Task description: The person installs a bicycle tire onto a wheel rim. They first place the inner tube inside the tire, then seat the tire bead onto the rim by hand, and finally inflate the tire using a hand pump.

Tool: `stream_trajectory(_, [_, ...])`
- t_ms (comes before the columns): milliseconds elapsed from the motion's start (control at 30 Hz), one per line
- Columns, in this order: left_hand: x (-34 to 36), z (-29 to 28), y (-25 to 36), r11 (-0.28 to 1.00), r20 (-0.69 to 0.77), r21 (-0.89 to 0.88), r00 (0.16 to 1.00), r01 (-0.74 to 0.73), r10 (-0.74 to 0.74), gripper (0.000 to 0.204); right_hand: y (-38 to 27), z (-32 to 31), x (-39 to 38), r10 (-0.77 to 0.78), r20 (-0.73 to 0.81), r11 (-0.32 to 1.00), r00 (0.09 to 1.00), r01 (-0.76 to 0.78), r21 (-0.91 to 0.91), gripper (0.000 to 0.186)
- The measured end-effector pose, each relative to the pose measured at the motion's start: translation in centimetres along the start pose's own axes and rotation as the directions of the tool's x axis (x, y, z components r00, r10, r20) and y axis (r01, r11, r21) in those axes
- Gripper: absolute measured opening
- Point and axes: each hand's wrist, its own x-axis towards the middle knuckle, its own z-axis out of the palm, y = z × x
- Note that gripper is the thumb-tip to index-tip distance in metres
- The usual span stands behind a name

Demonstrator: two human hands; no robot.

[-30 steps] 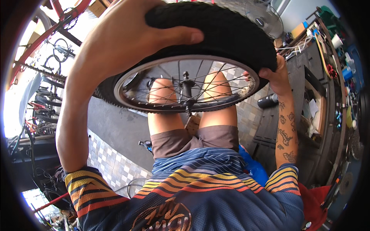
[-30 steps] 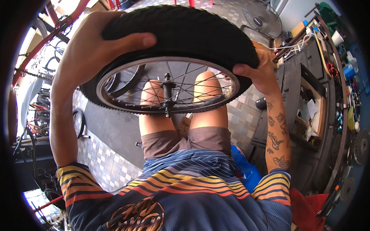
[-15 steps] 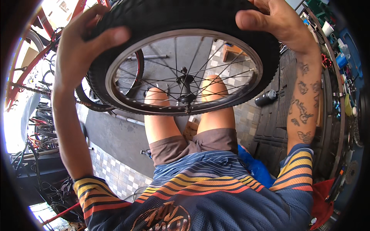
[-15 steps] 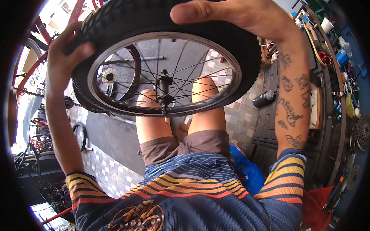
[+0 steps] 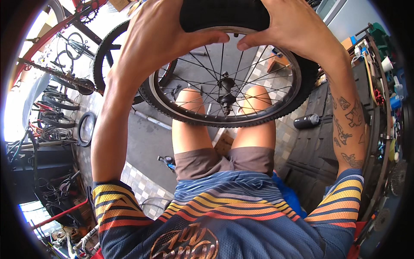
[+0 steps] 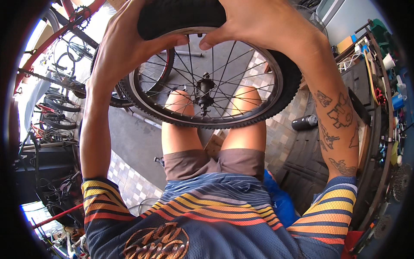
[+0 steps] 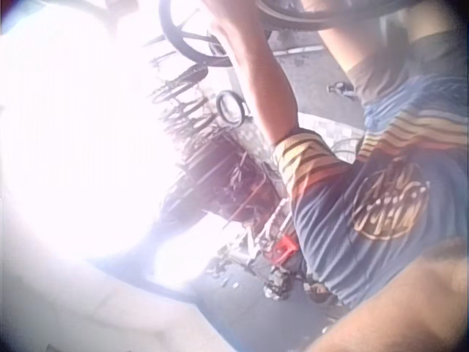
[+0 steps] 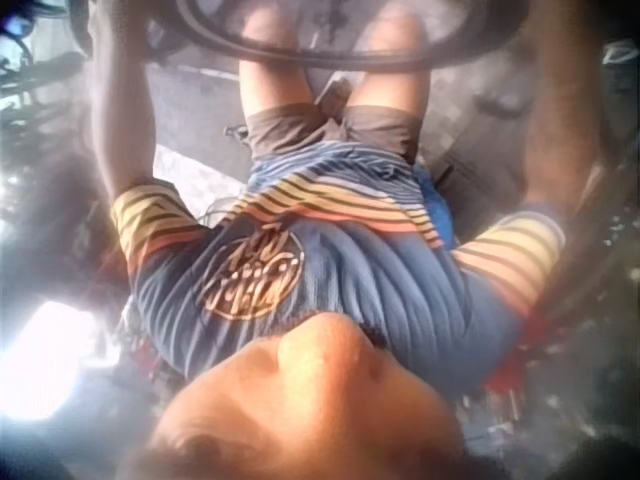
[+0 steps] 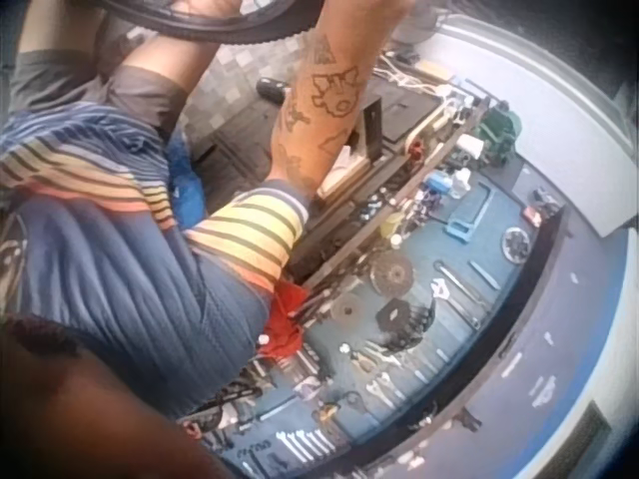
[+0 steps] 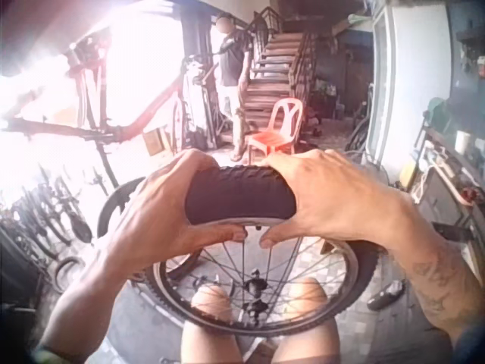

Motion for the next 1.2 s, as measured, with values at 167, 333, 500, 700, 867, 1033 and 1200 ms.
stream_trajectory(167, [0.7, 1.1, -0.2, 0.984, 0.038, -0.175, 0.999, 0.008, -0.001, 0.082, 1.7, 1.1, -0.2, -0.173, -0.054, 0.98, 0.983, 0.177, 0.088, 0.08])
stream_trajectory(333, [0.8, 2.5, 0.1, 0.994, 0.064, -0.057, 0.993, -0.091, 0.094, 0.07, 3.1, 3.9, -0.5, 0.037, -0.105, 0.997, 0.994, -0.044, -0.068, 0.066])
stream_trajectory(500, [1.0, 3.3, 0.4, 0.993, 0.044, 0.044, 0.993, -0.111, 0.109, 0.058, 2.7, 2.6, -0.5, -0.025, -0.004, 0.986, 1.0, 0.025, 0.165, 0.059])
stream_trajectory(700, [0.4, 3.4, 0.4, 0.997, 0.056, 0.059, 0.998, -0.042, 0.039, 0.054, 2.1, 3.4, -0.3, 0.062, 0.0, 0.99, 0.998, -0.061, 0.129, 0.051])
stream_trajectory(867, [0.6, 4.6, 0.0, 0.978, -0.107, 0.018, 0.972, -0.208, 0.209, 0.066, 2.1, 3.8, -0.3, -0.02, -0.136, 0.999, 0.991, 0.026, 0.041, 0.048])
stream_trajectory(1033, [1.8, 6.1, -0.6, 0.943, -0.143, -0.03, 0.935, -0.331, 0.323, 0.079, 1.8, 6.0, -0.1, -0.083, -0.326, 0.982, 0.942, 0.022, -0.187, 0.071])
stream_trajectory(1200, [1.8, 5.8, -1.6, 0.941, -0.122, -0.095, 0.942, -0.324, 0.312, 0.08, 2.3, 8.4, -0.5, -0.15, -0.435, 0.982, 0.888, 0.082, -0.172, 0.081])
